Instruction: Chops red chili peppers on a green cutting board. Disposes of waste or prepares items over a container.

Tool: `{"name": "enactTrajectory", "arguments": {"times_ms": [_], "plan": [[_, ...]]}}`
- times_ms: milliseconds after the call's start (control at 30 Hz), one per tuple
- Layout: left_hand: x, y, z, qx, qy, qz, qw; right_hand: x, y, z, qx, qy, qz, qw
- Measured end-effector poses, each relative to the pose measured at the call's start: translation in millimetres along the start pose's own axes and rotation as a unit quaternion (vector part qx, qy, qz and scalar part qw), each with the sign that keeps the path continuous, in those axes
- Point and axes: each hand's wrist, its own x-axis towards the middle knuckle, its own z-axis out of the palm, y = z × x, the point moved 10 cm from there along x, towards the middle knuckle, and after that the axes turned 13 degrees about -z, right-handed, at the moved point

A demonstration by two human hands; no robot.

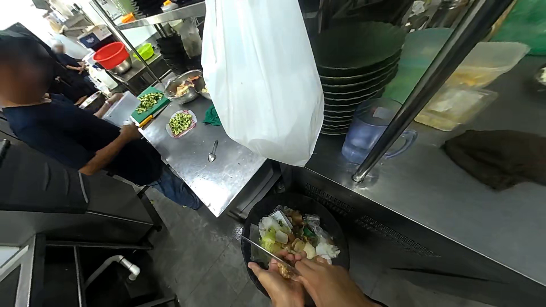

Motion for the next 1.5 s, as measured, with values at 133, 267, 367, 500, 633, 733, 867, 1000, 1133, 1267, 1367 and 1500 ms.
{"name": "enactTrajectory", "arguments": {"times_ms": [133,267,367,500,633,733,867,1000,1133,1267,1367,1500], "plan": [[6,5,2,-0.011,-0.012,0.036,0.999,1,-16,4,-0.002,0.011,-0.074,0.997],[11,0,6,-0.022,-0.069,0.015,0.997,0,-4,11,0.062,-0.062,-0.042,0.995],[6,-1,17,-0.018,-0.089,-0.007,0.996,-3,12,12,0.109,-0.059,0.012,0.992],[6,-5,14,-0.041,-0.063,-0.043,0.996,-5,31,-4,0.128,0.03,0.034,0.991],[2,1,13,0.011,-0.08,-0.041,0.996,-11,53,-19,0.128,0.092,0.087,0.984],[4,1,13,0.074,-0.102,-0.028,0.992,-15,64,-21,0.134,0.099,0.125,0.978],[8,-3,9,0.111,-0.074,-0.032,0.991,-15,78,-19,0.148,0.098,0.169,0.969],[8,-6,6,0.115,-0.039,-0.036,0.992,-14,91,-15,0.127,0.065,0.225,0.964],[8,-11,6,0.115,-0.028,-0.027,0.993,-15,86,-11,0.078,0.007,0.243,0.967],[9,-16,8,0.109,-0.017,-0.025,0.994,-7,57,-11,0.027,0.014,0.17,0.985],[11,-15,7,0.134,0.016,0.025,0.991,-2,38,-9,-0.002,0.019,0.144,0.989],[8,-9,0,0.167,0.095,0.096,0.977,0,23,-2,-0.062,0.067,0.088,0.992]]}}
